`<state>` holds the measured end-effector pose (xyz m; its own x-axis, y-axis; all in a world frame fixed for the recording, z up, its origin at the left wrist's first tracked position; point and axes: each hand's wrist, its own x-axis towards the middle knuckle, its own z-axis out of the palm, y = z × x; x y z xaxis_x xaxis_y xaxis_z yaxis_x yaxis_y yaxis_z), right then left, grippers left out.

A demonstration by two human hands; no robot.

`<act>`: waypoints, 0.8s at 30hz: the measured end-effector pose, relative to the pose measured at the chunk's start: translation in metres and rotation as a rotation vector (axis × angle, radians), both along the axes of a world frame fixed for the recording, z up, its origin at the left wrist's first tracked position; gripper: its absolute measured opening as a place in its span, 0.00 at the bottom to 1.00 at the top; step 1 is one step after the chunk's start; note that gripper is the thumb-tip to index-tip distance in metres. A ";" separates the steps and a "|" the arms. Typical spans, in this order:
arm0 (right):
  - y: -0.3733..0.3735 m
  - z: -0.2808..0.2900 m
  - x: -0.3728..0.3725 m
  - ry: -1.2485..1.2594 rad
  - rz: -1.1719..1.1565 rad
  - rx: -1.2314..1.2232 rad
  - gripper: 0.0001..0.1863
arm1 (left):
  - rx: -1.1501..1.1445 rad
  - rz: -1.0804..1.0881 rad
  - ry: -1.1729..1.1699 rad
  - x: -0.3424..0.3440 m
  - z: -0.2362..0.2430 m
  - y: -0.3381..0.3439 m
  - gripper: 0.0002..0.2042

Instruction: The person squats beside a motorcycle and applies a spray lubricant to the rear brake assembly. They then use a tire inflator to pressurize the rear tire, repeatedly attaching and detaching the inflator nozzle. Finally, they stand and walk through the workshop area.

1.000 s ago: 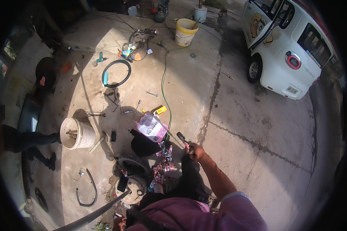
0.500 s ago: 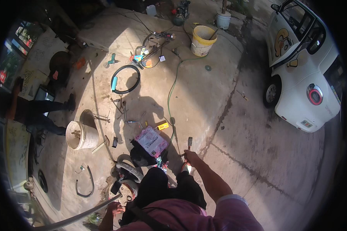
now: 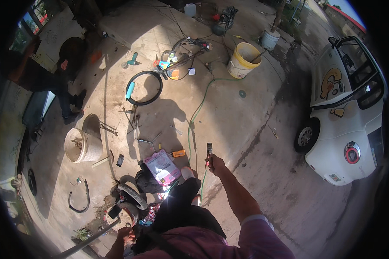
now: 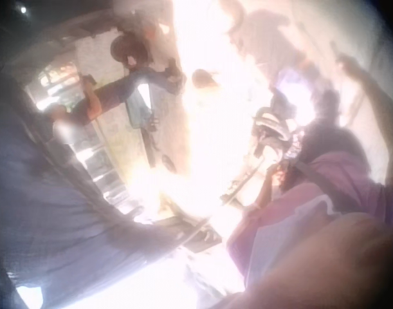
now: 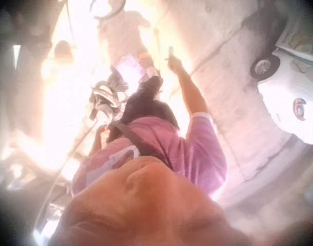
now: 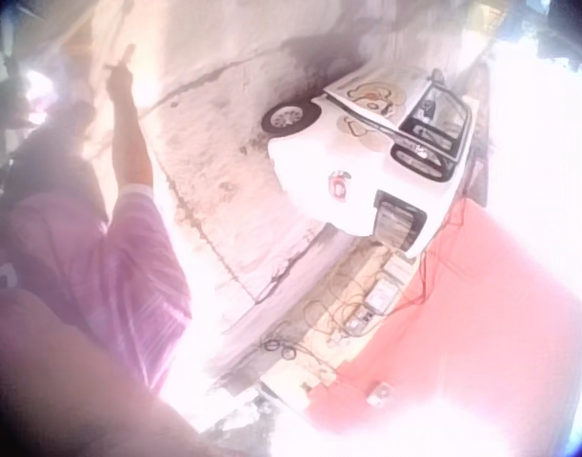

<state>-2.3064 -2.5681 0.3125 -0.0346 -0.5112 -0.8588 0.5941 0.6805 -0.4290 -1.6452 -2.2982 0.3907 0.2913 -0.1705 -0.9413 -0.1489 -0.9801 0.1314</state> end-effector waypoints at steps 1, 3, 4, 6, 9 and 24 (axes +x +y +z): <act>-0.012 -0.002 -0.005 0.026 0.000 0.012 0.16 | -0.029 -0.004 -0.010 -0.009 -0.001 -0.014 0.08; -0.048 -0.003 -0.012 0.079 0.005 0.019 0.17 | -0.034 0.055 0.051 -0.025 0.003 -0.044 0.06; -0.066 -0.003 -0.016 0.078 0.035 0.005 0.18 | -0.031 0.059 0.036 -0.035 0.008 -0.061 0.06; -0.094 0.000 -0.022 0.067 0.091 -0.015 0.20 | -0.015 0.061 -0.001 -0.060 0.025 -0.090 0.06; -0.134 0.011 -0.021 0.072 0.120 -0.001 0.22 | -0.044 -0.019 -0.031 -0.070 0.042 -0.124 0.09; -0.305 0.104 -0.021 0.135 0.350 -0.017 0.18 | -0.064 0.204 -0.033 -0.135 0.040 -0.148 0.10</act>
<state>-2.3275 -2.8728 0.4160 0.0323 -0.5267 -0.8495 0.2640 0.8242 -0.5010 -1.7798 -2.4466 0.4309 0.3560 -0.1639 -0.9200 0.0461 -0.9802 0.1924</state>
